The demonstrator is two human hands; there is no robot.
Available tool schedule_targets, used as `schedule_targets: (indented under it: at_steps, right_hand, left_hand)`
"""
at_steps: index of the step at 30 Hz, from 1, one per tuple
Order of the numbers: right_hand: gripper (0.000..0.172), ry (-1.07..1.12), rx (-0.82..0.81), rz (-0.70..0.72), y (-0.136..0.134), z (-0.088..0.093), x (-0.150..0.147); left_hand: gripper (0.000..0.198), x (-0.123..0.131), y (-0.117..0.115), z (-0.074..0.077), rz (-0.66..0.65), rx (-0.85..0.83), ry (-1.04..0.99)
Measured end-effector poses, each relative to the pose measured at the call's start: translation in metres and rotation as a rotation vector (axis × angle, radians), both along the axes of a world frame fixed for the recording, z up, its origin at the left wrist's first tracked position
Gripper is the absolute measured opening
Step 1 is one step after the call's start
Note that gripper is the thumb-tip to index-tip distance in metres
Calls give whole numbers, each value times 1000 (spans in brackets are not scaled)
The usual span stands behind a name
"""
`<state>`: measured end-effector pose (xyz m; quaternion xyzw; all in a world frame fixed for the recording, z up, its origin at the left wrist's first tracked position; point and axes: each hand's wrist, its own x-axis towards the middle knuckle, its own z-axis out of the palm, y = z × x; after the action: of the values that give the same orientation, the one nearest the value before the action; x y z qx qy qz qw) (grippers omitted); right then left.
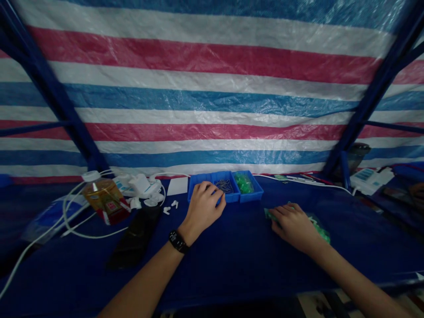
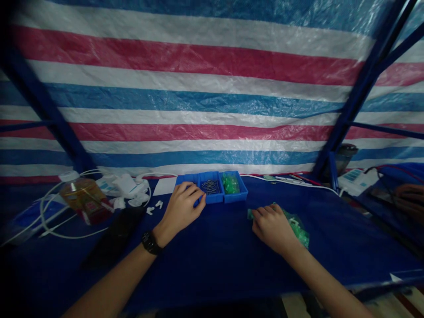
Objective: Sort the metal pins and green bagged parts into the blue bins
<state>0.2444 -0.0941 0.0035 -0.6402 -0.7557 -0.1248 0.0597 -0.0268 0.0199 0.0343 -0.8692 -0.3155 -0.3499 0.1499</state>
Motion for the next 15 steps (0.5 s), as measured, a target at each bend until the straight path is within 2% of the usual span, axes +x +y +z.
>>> schedule_targets:
  at_steps: [2, 4, 7, 9, 12, 15]
  right_hand:
    - [29, 74, 1, -26, 6, 9, -2]
    - [25, 284, 70, -88, 12, 25, 1]
    - [21, 661, 327, -208, 27, 55, 5]
    - [22, 806, 463, -226, 48, 73, 3]
    - [18, 847, 437, -106, 90, 84, -4]
    - [10, 661, 339, -75, 128, 79, -8]
  left_hand:
    - [20, -2, 2, -1, 8, 5, -8]
    - [20, -3, 4, -1, 18, 8, -13]
    - [20, -3, 5, -1, 21, 7, -1]
    - [20, -3, 5, 0, 20, 3, 8]
    - [21, -3, 5, 0, 23, -7, 11]
    - [22, -5, 6, 1, 28, -7, 5]
